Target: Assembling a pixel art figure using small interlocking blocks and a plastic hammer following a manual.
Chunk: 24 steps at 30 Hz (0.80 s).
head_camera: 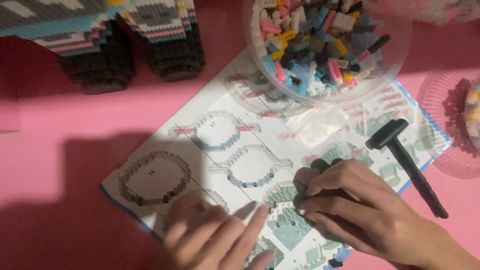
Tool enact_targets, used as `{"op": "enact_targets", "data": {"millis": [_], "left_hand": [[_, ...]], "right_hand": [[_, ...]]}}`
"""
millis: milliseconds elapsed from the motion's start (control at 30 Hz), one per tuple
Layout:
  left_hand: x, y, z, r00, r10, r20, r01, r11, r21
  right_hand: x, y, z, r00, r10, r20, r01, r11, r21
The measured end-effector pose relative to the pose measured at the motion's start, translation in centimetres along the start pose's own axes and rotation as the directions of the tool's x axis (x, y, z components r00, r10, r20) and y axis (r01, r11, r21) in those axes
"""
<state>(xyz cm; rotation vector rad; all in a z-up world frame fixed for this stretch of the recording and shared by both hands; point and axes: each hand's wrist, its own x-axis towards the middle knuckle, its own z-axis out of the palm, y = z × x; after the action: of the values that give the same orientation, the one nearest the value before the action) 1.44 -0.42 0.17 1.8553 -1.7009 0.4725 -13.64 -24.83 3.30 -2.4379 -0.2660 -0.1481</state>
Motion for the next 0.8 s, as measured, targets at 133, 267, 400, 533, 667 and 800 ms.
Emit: {"op": "enact_targets", "data": {"millis": [133, 267, 400, 533, 667, 800], "left_hand": [[-0.5, 0.1, -1.0, 0.995, -0.041, 0.089, 0.040, 0.999, 0.012], [-0.5, 0.7, -0.9, 0.984, -0.133, 0.117, 0.130, 0.991, 0.034], [-0.3, 0.1, 0.1, 0.996, -0.046, 0.073, 0.046, 0.999, 0.000], [0.0, 0.1, 0.9, 0.997, -0.011, 0.081, 0.007, 0.999, 0.047], [0.2, 0.5, 0.9, 0.988, -0.063, 0.139, 0.057, 0.997, 0.043], [0.1, 0.6, 1.2, 0.988, -0.082, 0.130, 0.077, 0.996, 0.040]], "right_hand": [[-0.5, 0.5, 0.8, 0.996, -0.032, -0.078, 0.029, 0.999, -0.045], [-1.2, 0.7, 1.1, 0.996, -0.003, -0.094, -0.004, 0.997, -0.071], [-1.0, -0.2, 1.0, 0.985, 0.099, -0.140, -0.106, 0.993, -0.044], [-1.1, -0.2, 1.1, 0.985, 0.142, -0.099, -0.147, 0.988, -0.046], [-0.9, -0.2, 1.8, 0.979, 0.097, -0.180, -0.104, 0.994, -0.028], [-0.9, -0.3, 2.0, 0.974, 0.102, -0.202, -0.106, 0.994, -0.008]]}}
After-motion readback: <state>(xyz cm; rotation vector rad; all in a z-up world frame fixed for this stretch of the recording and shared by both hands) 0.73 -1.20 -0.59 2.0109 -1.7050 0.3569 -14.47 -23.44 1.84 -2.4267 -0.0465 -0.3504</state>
